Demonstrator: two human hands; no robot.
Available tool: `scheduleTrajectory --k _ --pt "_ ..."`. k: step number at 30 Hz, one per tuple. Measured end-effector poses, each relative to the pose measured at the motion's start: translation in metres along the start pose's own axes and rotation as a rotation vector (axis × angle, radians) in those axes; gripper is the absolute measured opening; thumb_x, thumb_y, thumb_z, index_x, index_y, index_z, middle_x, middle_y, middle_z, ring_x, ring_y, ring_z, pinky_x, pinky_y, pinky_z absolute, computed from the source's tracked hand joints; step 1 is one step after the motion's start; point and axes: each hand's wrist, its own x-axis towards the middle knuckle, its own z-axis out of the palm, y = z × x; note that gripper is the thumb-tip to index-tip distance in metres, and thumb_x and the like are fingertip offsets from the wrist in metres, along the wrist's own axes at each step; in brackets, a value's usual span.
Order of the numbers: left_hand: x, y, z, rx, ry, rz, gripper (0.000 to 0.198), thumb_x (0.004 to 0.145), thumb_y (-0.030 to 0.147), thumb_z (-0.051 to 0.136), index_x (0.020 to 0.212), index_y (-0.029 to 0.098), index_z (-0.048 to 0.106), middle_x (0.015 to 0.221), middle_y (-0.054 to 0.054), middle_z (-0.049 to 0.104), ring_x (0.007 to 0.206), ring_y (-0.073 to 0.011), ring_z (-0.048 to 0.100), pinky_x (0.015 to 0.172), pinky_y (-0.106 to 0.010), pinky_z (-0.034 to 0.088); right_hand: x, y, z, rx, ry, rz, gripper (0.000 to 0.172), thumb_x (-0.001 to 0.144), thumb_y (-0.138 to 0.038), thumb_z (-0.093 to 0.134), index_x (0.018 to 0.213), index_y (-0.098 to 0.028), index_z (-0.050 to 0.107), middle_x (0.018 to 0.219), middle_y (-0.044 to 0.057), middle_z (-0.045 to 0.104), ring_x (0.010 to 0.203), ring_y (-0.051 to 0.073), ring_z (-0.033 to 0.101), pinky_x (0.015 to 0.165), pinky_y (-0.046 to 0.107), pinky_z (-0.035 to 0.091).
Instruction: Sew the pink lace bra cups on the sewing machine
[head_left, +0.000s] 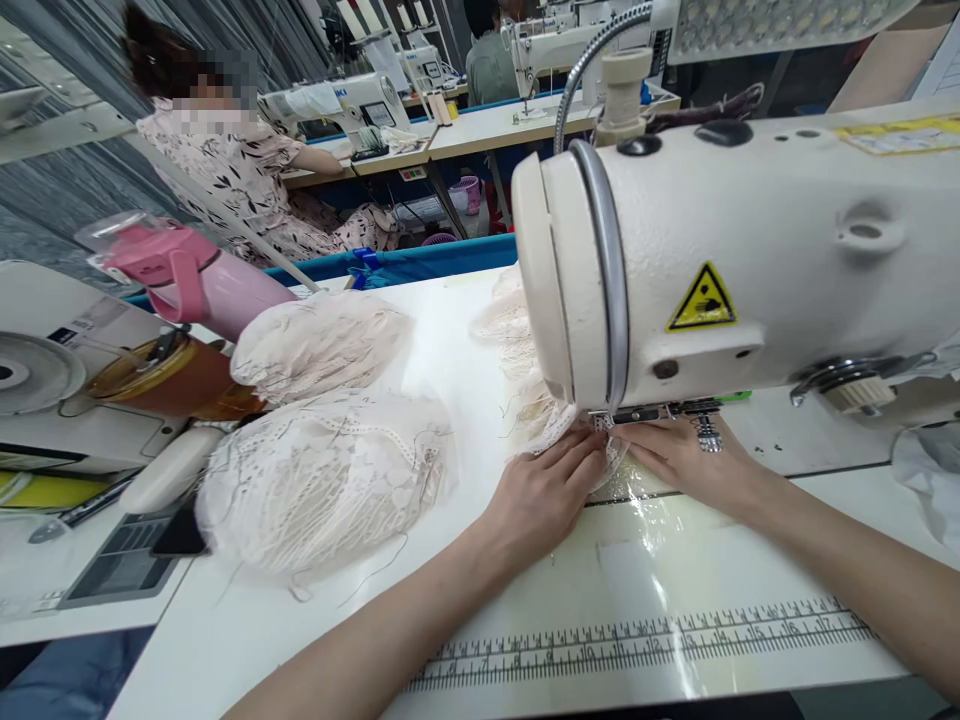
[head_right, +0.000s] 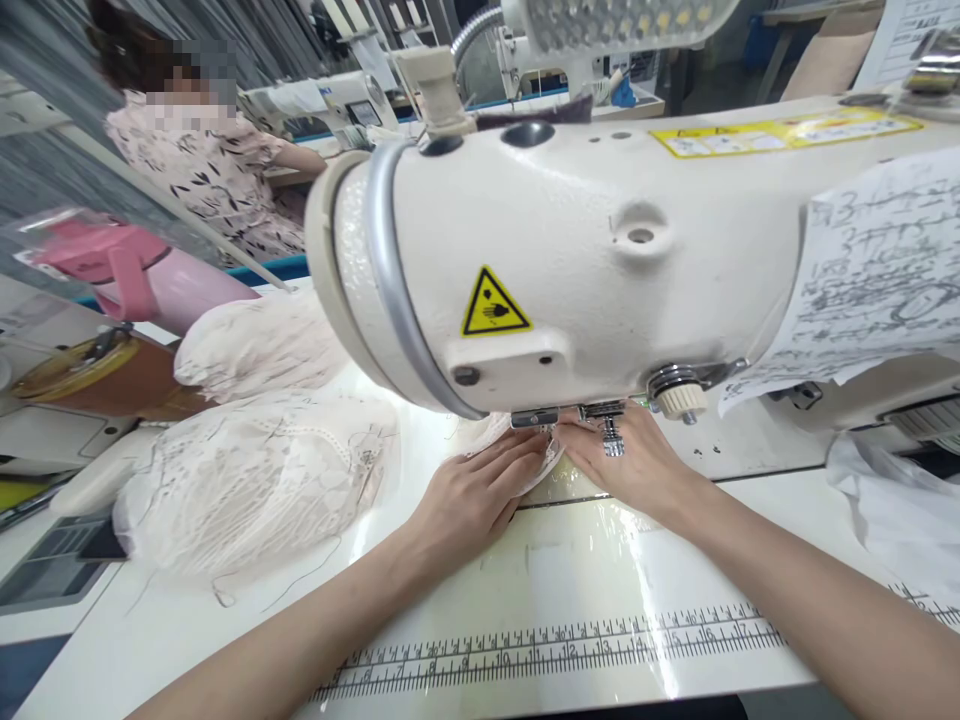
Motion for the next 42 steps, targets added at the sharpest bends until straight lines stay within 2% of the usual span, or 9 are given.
scheduleTrajectory --k 5,9,13,18,22,24,30,37,42 --pt "0.001 0.001 -0.005 0.021 -0.009 -0.021 0.020 0.091 0.010 0.042 0.100 0.014 0.059 0.117 -0.008 0.068 0.113 -0.0200 0.062 0.070 -0.029 0.060 0.001 -0.002 0.000 -0.172 -0.052 -0.060 0.027 0.089 -0.013 0.048 0.100 -0.027 0.068 0.090 0.000 0.070 0.073 0.016 0.061 0.063 0.030 0.048" --pt "0.001 -0.001 -0.008 0.009 -0.011 -0.071 0.018 0.086 0.009 0.043 0.094 0.016 0.058 0.112 -0.006 0.070 0.107 -0.0192 0.065 0.056 -0.025 0.055 -0.002 -0.004 0.005 -0.296 -0.080 -0.132 0.024 0.087 -0.009 0.051 0.101 -0.021 0.067 0.097 0.003 0.070 0.076 0.015 0.062 0.065 0.029 0.045" --pt "0.001 -0.003 -0.010 0.002 -0.032 -0.113 0.021 0.081 0.009 0.043 0.094 0.016 0.058 0.112 -0.008 0.070 0.098 -0.0201 0.068 0.058 -0.027 0.054 -0.004 -0.010 0.012 -0.272 -0.068 -0.140 0.025 0.090 -0.012 0.048 0.105 -0.021 0.065 0.102 0.003 0.069 0.085 0.014 0.061 0.076 0.030 0.044" --pt "0.000 -0.004 -0.009 0.016 -0.043 -0.142 0.015 0.080 0.014 0.045 0.089 0.017 0.057 0.100 -0.006 0.072 0.078 -0.0185 0.069 0.057 -0.029 0.050 -0.002 -0.017 0.013 -0.191 -0.058 -0.178 0.017 0.087 -0.009 0.053 0.091 -0.021 0.065 0.098 -0.002 0.069 0.088 0.013 0.060 0.073 0.028 0.041" --pt "-0.001 -0.005 -0.007 0.031 -0.054 -0.138 0.039 0.077 0.013 0.047 0.115 0.015 0.055 0.110 -0.007 0.070 0.087 -0.0204 0.069 0.060 -0.031 0.051 -0.002 -0.017 0.013 -0.152 -0.025 -0.202 0.015 0.085 -0.007 0.054 0.086 -0.020 0.063 0.092 -0.003 0.070 0.088 0.012 0.061 0.072 0.028 0.040" --pt "-0.002 -0.007 -0.006 0.031 -0.051 -0.117 0.041 0.081 0.014 0.046 0.121 0.016 0.054 0.117 -0.008 0.068 0.094 -0.0205 0.068 0.063 -0.031 0.052 -0.002 -0.017 0.014 -0.150 -0.023 -0.202 0.017 0.086 -0.007 0.052 0.085 -0.020 0.063 0.092 -0.003 0.070 0.087 0.012 0.061 0.071 0.028 0.039" --pt "-0.004 -0.009 -0.003 0.051 -0.045 -0.099 0.040 0.083 0.016 0.047 0.122 0.014 0.057 0.124 -0.010 0.065 0.096 -0.0218 0.068 0.065 -0.033 0.053 -0.004 -0.016 0.015 -0.168 -0.025 -0.183 0.018 0.087 -0.007 0.052 0.088 -0.021 0.063 0.094 -0.004 0.071 0.089 0.011 0.063 0.076 0.027 0.041" --pt "-0.002 -0.007 -0.002 0.111 -0.050 -0.107 0.040 0.083 0.019 0.047 0.120 0.013 0.060 0.121 -0.010 0.066 0.069 -0.0203 0.068 0.057 -0.035 0.051 -0.005 -0.013 0.015 -0.170 -0.029 -0.174 0.020 0.088 -0.007 0.050 0.092 -0.020 0.064 0.097 -0.002 0.071 0.088 0.012 0.062 0.077 0.028 0.042" --pt "-0.001 -0.005 -0.002 0.114 -0.056 -0.108 0.042 0.083 0.019 0.047 0.122 0.012 0.059 0.121 -0.010 0.066 0.070 -0.0201 0.068 0.060 -0.035 0.052 -0.005 -0.010 0.012 -0.168 -0.058 -0.147 0.023 0.091 -0.011 0.045 0.092 -0.021 0.066 0.094 0.001 0.071 0.088 0.015 0.062 0.078 0.030 0.044"
